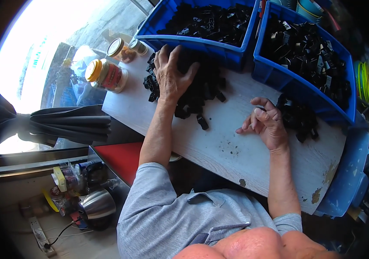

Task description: Assembling small black plastic components at a workbench by hand.

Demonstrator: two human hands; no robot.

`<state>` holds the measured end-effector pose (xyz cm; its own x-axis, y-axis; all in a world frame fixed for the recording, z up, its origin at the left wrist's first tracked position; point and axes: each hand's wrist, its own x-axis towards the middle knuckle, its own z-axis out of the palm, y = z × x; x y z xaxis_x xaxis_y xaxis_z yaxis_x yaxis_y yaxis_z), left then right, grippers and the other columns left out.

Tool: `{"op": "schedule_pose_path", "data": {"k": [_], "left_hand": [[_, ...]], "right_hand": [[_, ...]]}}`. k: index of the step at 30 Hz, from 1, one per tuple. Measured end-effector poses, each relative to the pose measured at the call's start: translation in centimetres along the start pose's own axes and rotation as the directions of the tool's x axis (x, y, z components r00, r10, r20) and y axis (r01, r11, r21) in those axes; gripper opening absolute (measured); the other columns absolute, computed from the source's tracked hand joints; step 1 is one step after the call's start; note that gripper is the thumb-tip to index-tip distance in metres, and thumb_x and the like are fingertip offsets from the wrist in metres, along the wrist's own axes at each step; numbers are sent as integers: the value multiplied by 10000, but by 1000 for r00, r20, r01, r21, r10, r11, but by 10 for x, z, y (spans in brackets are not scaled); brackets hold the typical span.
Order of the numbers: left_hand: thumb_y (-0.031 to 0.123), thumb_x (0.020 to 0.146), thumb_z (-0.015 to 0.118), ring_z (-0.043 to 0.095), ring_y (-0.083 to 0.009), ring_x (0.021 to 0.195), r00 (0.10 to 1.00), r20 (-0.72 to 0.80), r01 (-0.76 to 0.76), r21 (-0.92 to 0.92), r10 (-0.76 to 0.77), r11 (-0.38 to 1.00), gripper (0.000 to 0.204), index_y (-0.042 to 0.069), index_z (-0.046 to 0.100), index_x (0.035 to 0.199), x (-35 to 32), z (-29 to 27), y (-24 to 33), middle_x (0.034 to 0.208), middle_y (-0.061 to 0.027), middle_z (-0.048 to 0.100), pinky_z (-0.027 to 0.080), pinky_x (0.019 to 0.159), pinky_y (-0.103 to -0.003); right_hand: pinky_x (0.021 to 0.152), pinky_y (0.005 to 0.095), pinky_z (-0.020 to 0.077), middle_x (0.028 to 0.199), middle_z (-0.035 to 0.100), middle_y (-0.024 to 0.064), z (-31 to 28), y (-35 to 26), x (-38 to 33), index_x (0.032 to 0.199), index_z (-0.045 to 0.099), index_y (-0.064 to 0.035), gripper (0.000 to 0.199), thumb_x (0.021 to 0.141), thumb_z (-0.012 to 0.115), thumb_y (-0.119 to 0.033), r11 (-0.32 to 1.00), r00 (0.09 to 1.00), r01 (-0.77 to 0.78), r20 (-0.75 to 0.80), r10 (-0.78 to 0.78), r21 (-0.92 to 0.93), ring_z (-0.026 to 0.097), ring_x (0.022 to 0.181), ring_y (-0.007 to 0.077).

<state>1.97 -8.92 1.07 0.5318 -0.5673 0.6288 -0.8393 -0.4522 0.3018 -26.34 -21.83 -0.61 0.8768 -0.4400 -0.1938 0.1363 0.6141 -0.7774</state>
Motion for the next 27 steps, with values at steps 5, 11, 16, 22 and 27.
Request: {"op": "schedule_pose_path", "data": {"k": [5,11,16,22,27], "left_hand": [[429,764,824,474,-440,1285,1000,-24,-10,76,12,997,612,105,660,1256,3,-9,17,1402,-255,499,404,1058,-553],[265,831,786,638,-341,1074,952,-226,-222,-48,206,974,313,107,725,1094,44,-22,31,1126,-112,712,507,935,-427],[429,815,789,619,-370,1166,975,70,-198,-158,211,968,570,116,660,1274,116,-2,30,1265,-164,654,502,971,-454],[780,653,766,540,-390,1314,835,537,-113,-40,117,993,1127,199,398,1546,195,87,1,1419,-222,544,454,1092,-486],[739,621,798,425,-468,1393,684,727,-169,70,66,983,1164,276,332,1583,211,128,15,1527,-229,413,424,1108,-562]], "right_hand": [[724,551,629,653,590,23,-1,2,1,1269,525,-24,495,891,741,-260,1000,1000,6,13,-6,12,686,699,207],[740,568,625,657,608,35,-1,-1,1,1259,540,-20,487,887,749,-254,999,1000,-8,22,8,33,704,711,223],[750,583,622,667,624,48,-4,0,0,1249,554,-28,458,898,744,-253,999,999,-9,37,7,51,717,728,239],[761,590,616,677,632,61,-6,3,2,1253,546,-26,450,910,738,-245,997,998,-17,67,12,82,722,737,252],[772,586,612,689,635,67,-9,2,1,1253,542,-16,440,917,731,-229,993,998,-25,62,18,116,718,736,253]]}}
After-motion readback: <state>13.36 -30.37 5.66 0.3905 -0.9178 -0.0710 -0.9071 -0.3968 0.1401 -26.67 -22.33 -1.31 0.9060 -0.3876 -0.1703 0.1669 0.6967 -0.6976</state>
